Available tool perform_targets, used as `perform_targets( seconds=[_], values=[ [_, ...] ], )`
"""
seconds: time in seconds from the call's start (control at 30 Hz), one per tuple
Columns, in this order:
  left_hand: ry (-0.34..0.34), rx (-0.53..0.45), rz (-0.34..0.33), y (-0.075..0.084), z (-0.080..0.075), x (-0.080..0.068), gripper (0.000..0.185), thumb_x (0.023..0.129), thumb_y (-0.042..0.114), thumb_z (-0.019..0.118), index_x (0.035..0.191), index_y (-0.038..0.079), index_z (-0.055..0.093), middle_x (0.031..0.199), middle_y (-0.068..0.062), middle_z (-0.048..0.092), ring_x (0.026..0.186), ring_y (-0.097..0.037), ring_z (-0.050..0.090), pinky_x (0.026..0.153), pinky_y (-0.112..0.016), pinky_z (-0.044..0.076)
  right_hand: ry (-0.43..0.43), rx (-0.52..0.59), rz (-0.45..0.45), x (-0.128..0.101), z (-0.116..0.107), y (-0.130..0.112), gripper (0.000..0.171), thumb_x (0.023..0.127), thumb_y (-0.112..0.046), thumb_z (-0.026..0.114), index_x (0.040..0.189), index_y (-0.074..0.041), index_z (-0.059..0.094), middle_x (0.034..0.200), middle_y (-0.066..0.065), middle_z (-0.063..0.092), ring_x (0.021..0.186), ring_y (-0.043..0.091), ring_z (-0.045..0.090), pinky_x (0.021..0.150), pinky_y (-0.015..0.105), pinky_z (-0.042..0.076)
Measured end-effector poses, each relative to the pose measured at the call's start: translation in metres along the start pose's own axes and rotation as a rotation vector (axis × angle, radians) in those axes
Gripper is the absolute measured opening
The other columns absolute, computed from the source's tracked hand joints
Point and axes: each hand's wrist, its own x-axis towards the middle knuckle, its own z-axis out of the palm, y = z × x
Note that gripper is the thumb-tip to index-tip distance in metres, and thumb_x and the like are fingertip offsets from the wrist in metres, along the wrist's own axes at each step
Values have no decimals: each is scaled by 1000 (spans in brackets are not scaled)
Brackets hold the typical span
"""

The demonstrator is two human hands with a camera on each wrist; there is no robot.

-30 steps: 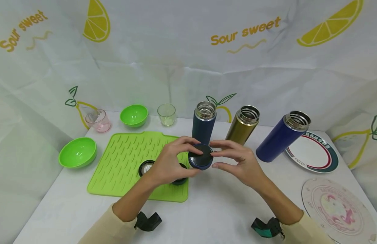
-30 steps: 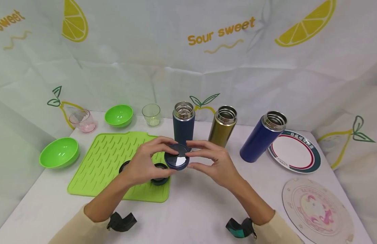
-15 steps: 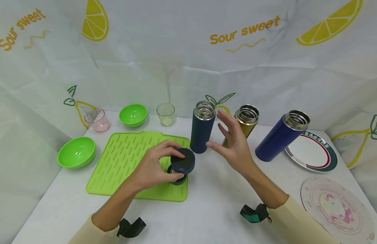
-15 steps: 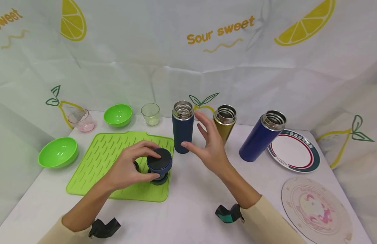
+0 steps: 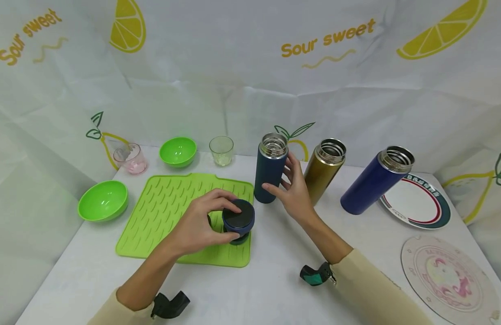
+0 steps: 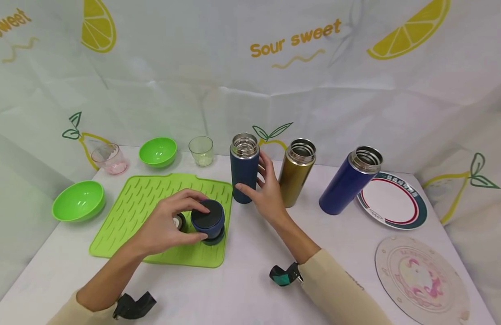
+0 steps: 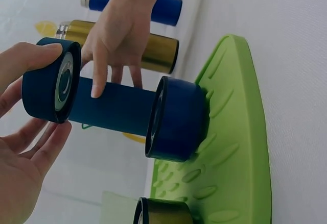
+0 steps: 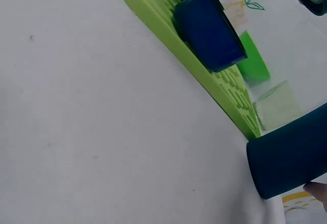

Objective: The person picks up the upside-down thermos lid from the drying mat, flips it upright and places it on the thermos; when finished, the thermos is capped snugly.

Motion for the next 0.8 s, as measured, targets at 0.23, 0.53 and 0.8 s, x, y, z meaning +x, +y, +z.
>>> perform_targets(
  seconds=[0.23, 0.53, 0.8],
  values=[
    [-16, 2, 3, 0, 2, 2, 40, 69, 13, 93, 105, 20, 77, 126, -1, 67, 118, -20, 65, 101, -36, 56, 28, -25, -7, -1, 3, 10, 104, 87, -9, 81, 163, -27, 12, 162, 15, 31, 152, 37, 36, 121, 63, 35],
    [-13, 11, -4, -2, 1, 6, 38, 70, 13, 92, 105, 18, 77, 126, -2, 67, 119, -20, 65, 102, -35, 57, 42, -35, -37, 1, 5, 8, 103, 85, -3, 81, 162, -23, 16, 157, 17, 39, 147, 39, 44, 118, 63, 40],
    [26, 22, -21, -6, -18, 16, 38, 71, 12, 92, 106, 15, 76, 127, -5, 67, 119, -23, 67, 102, -43, 59, 1, -112, -56, -1, -1, 1, 101, 81, -1, 84, 159, -23, 24, 156, 18, 45, 141, 39, 51, 112, 62, 47]
  ],
)
